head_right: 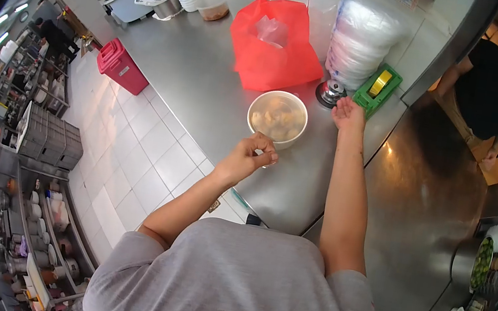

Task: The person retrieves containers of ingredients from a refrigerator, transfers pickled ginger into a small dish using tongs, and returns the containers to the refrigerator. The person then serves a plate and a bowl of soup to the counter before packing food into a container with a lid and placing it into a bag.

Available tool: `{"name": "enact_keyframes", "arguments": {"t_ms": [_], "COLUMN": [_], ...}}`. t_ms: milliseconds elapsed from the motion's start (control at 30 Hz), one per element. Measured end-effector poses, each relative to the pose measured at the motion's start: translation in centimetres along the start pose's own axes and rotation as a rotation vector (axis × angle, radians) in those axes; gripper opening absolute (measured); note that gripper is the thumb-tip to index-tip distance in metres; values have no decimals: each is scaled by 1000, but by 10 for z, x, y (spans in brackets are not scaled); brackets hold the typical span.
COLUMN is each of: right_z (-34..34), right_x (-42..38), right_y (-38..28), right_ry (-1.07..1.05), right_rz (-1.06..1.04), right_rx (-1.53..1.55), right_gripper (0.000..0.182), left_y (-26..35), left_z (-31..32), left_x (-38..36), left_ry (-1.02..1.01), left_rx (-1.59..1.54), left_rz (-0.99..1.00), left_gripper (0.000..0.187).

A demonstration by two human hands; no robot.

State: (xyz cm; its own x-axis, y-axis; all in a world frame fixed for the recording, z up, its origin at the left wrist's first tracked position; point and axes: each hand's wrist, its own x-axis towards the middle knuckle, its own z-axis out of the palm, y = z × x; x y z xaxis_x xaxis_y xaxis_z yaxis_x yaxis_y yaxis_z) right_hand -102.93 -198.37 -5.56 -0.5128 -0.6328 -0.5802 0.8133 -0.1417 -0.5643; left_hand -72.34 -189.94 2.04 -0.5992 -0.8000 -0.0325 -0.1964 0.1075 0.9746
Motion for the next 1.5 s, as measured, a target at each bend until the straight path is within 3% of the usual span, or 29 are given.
{"name": "enact_keyframes", "arguments": {"t_ms": [200,300,367,433,533,633,667,700,767,833,867,933,1133,1233,1300,1367,1400,1467,1500], "right_z": [32,24,16,9,3,-19,-44,-37,-28,-16,-12,2,-26,-63,-91,-135,-146,-170,-187], "right_x": [-66,-32,-22,-22,-32,-22,15,1,-36,-63,-79,-119,-152,-151,-145,-127,-127,-120,-113], "right_y": [20,54,75,92,83,78,89,83,60,78,90,97,67,33,11,-16,-32,-65,-84], "right_ry": [-442,-332,-254,-175,-317,-383,-428,-333,-144,-264,-313,-358,-323,-214,-100,80,143,244,287], "right_rz": [-375,-527,-313,-97,25,-240,-652,-560,-384,-160,-43,-135,-317,-385,-399,-571,-600,-660,-692], "right_rx": [-213,-488,-478,-465,-648,-999,-1177,-1158,-1111,-596,-339,-424,-319,-219,-117,-118,-39,23,7], "right_gripper": [44,47,45,44,42,35,31,31,33,38,41,45,47,48,49,51,53,60,65], "left_y": [-5,-52,-83,-98,-93,-108,-118,-118,-114,-112,-106,-86,-42,-60,-49,-44,-55,-74,-81], "left_z": [-64,-81,-82,-78,-73,-64,-59,-56,-48,-37,-25,-3,-8,-27,-71,-127,-153,-172,-169], "left_x": [-2,6,18,36,54,63,61,58,51,47,47,47,52,75,104,155,187,240,253], "left_ry": [91,60,-33,-123,-134,36,139,244,305,256,260,269,-38,-280,129,631,679,565,387], "left_rx": [-145,-111,-119,-87,20,212,361,511,230,-200,-212,-232,-403,-114,63,187,361,166,-17], "left_rz": [-68,-250,-385,-379,-358,-194,-116,-29,-104,-281,-167,62,23,74,199,285,256,115,96], "left_gripper": [19,19,20,20,23,26,27,29,36,47,50,57,48,42,26,17,24,36,39]}}
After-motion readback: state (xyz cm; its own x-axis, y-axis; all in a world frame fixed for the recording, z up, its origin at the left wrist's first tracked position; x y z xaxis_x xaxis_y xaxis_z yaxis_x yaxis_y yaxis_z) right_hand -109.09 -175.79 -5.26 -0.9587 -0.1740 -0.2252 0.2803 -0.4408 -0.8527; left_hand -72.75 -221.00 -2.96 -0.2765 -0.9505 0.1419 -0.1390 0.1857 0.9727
